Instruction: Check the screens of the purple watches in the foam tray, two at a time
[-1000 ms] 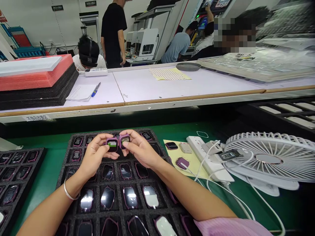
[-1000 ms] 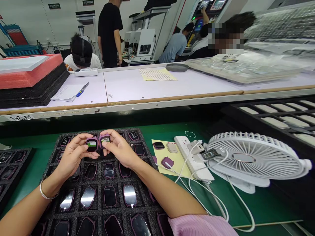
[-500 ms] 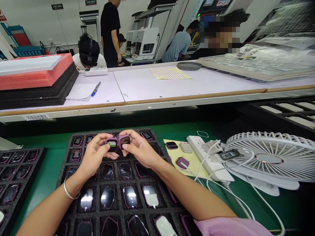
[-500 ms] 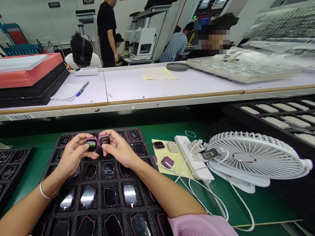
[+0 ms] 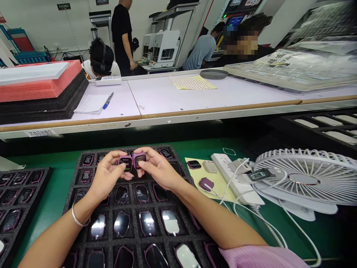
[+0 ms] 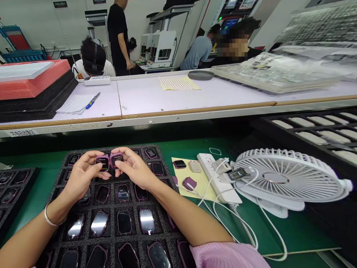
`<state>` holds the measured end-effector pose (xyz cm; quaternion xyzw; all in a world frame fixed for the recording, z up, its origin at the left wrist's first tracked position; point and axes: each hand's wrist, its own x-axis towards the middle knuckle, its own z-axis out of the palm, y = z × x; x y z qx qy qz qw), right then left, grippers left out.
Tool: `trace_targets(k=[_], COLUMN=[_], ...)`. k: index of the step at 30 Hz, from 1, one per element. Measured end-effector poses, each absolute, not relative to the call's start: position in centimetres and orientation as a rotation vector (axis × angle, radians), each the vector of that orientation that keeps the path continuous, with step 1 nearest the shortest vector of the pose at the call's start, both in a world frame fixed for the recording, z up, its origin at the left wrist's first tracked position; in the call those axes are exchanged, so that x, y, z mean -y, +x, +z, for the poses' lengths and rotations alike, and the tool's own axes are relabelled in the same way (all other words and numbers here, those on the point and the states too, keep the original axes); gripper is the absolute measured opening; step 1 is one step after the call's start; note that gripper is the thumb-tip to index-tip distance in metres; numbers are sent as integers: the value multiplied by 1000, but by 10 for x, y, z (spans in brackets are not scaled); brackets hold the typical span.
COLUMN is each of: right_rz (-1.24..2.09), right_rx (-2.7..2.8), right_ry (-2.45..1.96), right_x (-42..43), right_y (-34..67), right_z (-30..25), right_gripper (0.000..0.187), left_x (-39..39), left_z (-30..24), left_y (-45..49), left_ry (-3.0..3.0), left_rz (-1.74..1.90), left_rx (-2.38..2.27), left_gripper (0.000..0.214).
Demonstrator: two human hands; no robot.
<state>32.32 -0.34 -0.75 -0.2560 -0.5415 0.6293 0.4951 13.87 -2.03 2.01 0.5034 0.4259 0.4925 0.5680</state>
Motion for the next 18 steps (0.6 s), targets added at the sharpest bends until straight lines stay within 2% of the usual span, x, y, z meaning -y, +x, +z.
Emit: trace_targets(k=[8,12,14,17,18], right_rz=[1512,1492,1500,1556,1577], right_rx=[1317,1300,1294,1300,1310], right_ry=[-599,-619,-625,-603,-591], right_x=[4,3,2,3,4], right_y=[324,325,326,326,325], right_z=[-8,-7,-7,-7,-6], right_gripper=[29,30,35,47,50], left_x=[20,28,45,82,94], left_z=[21,30,41,59,64], left_y=[136,139,140,142,142], left_ry=[1190,1154,1076,889,818], left_rz=[1151,1177,1091,755,682], left_rx=[-943,-832,-652,-297,-246], left_gripper=[31,38,48,64,64])
